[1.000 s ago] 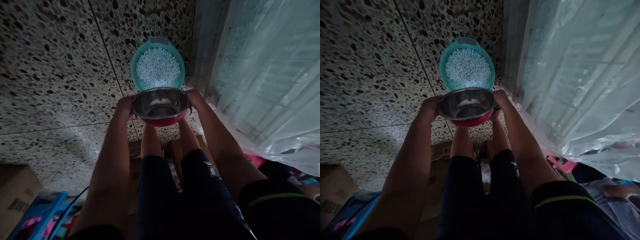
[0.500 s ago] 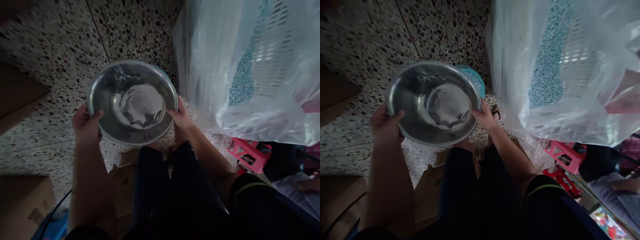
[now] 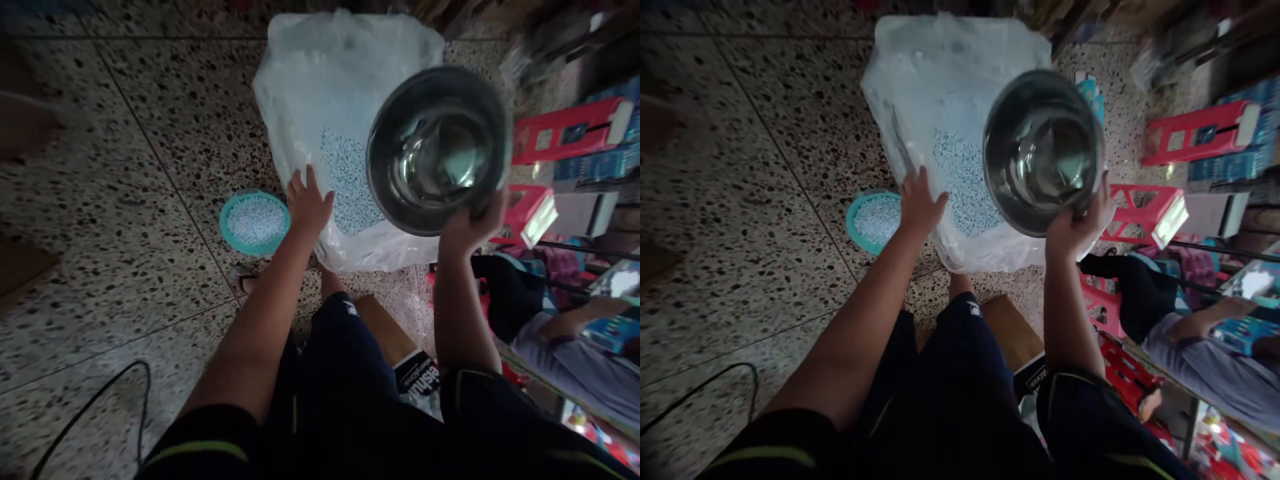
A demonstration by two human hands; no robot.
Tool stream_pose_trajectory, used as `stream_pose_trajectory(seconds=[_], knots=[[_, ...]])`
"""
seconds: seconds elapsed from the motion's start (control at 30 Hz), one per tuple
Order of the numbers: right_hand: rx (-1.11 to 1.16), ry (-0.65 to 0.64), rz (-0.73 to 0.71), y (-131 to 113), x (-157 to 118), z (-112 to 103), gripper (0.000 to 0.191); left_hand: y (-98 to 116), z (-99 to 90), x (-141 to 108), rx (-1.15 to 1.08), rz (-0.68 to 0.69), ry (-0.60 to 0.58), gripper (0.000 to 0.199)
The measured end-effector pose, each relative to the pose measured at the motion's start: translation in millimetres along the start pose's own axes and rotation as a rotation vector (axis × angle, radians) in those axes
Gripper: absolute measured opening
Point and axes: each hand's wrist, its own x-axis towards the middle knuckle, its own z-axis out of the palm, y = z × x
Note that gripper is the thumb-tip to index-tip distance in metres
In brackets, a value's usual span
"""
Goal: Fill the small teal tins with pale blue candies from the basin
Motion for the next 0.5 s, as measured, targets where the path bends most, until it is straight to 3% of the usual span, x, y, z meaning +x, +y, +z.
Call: stream_pose_trajectory(seconds=[0.1, 0.17, 0.3, 0.37, 0.5], knots=[[-0.024, -0.063, -0.136, 17, 21, 46, 0.077, -9, 49.2, 0, -0.094, -0.099, 0.062, 0.093], [-0.041, -0.268, -0.233, 20, 30, 79, 0.07, -14, 61.5, -2, -0.104, -0.121, 0.105, 0.09], [-0.061, -0.607, -0.449, 26, 53, 131, 0.068, -16, 61.7, -3, -0.073, -0.117, 0.144, 0.087], [-0.078, -0.647, -0.499, 32, 73, 151, 0.072, -16, 60.9, -1, -0.051, -0.141, 0.158, 0.086], [-0.083, -0.618, -0.433, 38, 122, 178, 0.083, -16, 63.9, 1, -0.007, -0.17, 0.161, 0.086]])
